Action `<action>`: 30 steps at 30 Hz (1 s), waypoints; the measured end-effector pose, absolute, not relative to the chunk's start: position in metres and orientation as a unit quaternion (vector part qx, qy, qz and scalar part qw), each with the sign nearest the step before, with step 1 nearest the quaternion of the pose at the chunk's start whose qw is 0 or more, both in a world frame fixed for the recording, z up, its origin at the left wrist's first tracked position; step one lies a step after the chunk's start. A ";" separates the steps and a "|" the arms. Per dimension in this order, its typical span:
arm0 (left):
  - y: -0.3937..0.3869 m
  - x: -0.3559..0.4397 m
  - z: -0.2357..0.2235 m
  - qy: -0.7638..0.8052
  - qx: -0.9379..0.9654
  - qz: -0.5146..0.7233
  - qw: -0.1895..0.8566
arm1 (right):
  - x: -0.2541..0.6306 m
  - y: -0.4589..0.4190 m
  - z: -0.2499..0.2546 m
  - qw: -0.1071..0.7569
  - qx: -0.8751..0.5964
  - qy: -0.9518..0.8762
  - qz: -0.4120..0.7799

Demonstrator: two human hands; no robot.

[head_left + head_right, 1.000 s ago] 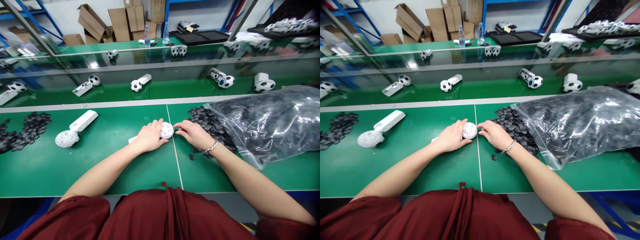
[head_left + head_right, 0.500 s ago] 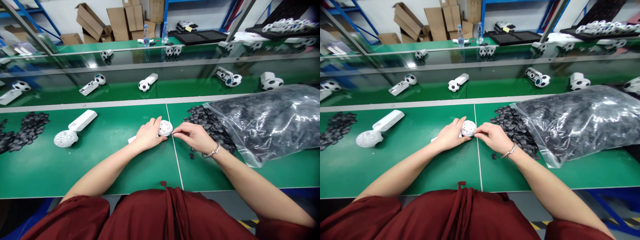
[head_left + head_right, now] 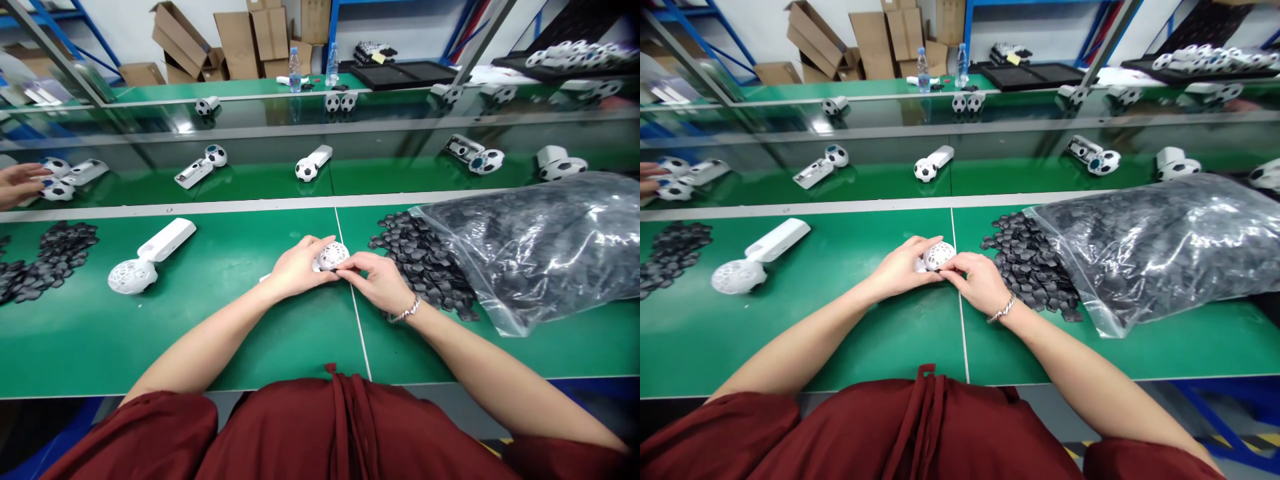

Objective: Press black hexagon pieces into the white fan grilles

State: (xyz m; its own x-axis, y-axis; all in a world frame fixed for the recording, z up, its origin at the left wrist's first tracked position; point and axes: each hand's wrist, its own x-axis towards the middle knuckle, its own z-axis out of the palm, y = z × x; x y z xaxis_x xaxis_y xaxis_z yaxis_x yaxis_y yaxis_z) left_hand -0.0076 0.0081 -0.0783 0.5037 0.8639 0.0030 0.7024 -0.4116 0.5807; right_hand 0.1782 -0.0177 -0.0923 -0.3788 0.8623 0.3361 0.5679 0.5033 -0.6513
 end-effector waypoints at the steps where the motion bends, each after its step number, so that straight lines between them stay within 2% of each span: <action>1: 0.009 -0.008 -0.079 0.472 0.827 0.158 0.263 | 0.178 -0.018 -0.092 0.324 -0.449 -0.805 0.213; 4: 0.010 -0.008 -0.083 0.470 0.826 0.174 0.258 | 0.179 -0.017 -0.092 0.321 -0.468 -0.795 0.214; 13: 0.011 -0.007 -0.079 0.480 0.822 0.168 0.256 | 0.180 -0.008 -0.105 0.397 -0.487 -0.737 0.247; 17: 0.011 -0.008 -0.080 0.474 0.832 0.160 0.240 | 0.176 -0.012 -0.111 0.394 -0.485 -0.712 0.320; 23: 0.008 -0.006 -0.082 0.483 0.833 0.158 0.218 | 0.183 -0.003 -0.111 0.389 -0.471 -0.725 0.317; 25: 0.007 -0.006 -0.082 0.484 0.832 0.157 0.222 | 0.201 0.011 -0.108 0.367 -0.506 -0.729 0.278; 26: 0.006 -0.006 -0.081 0.485 0.831 0.155 0.222 | 0.212 0.019 -0.108 0.357 -0.544 -0.727 0.218; 28: 0.007 -0.006 -0.080 0.488 0.832 0.148 0.219 | 0.234 0.033 -0.108 0.294 -0.609 -0.730 0.094; 30: 0.009 -0.006 -0.079 0.484 0.838 0.135 0.215 | 0.249 0.044 -0.109 0.219 -0.638 -0.737 0.046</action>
